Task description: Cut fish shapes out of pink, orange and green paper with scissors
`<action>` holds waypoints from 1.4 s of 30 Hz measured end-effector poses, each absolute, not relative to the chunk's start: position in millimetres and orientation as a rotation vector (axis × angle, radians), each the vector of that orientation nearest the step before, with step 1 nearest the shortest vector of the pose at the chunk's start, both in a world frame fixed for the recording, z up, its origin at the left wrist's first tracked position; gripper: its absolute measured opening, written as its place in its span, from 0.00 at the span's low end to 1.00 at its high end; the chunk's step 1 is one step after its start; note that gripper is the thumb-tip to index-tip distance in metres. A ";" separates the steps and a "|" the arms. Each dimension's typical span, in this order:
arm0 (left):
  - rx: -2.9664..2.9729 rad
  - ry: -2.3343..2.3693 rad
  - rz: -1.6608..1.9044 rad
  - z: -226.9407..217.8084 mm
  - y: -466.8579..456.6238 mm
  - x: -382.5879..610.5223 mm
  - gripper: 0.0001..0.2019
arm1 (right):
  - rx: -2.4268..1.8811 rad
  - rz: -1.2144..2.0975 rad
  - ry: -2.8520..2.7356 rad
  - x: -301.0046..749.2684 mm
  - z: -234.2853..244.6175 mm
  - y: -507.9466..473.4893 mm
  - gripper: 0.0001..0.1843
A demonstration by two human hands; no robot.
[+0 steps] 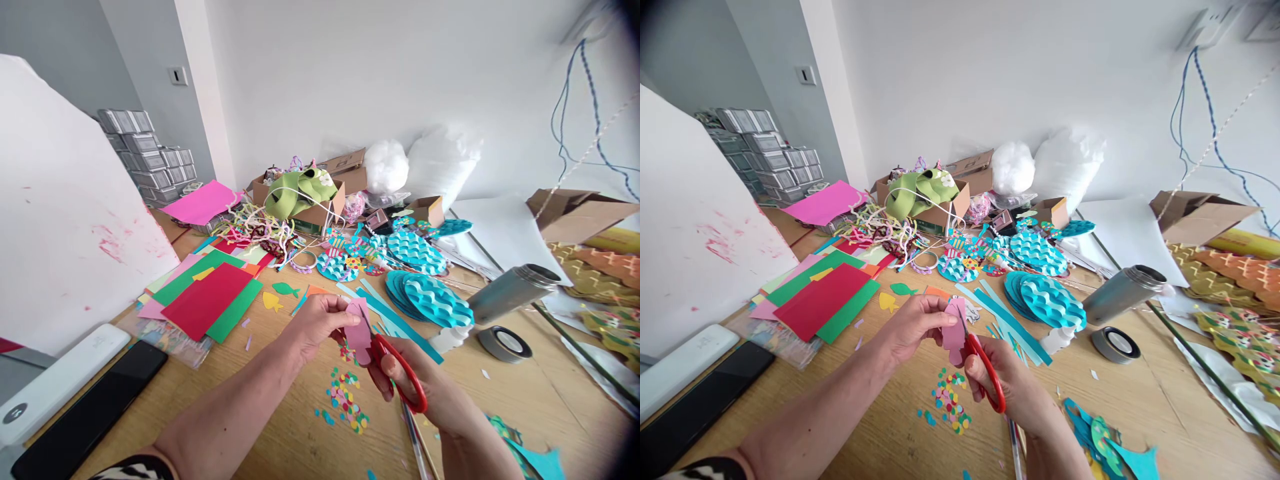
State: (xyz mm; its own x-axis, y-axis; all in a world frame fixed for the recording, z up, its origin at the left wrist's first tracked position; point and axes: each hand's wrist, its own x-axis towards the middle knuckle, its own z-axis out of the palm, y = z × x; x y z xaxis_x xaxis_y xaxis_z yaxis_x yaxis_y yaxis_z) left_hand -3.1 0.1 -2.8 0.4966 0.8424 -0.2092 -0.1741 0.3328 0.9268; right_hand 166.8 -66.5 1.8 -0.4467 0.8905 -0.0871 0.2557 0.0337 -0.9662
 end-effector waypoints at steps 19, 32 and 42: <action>1.072 0.828 0.754 -2.7 1.4 -3.4 0.12 | -1.198 1.489 -1.730 168.1 -1.4 -66.7 0.34; 1.064 0.806 0.769 -4.3 1.3 -3.1 0.11 | -1.152 1.455 -1.750 169.8 -2.4 -65.7 0.34; 1.075 0.802 0.764 -3.9 1.9 -3.7 0.11 | -1.176 1.468 -1.749 168.6 -2.6 -66.2 0.33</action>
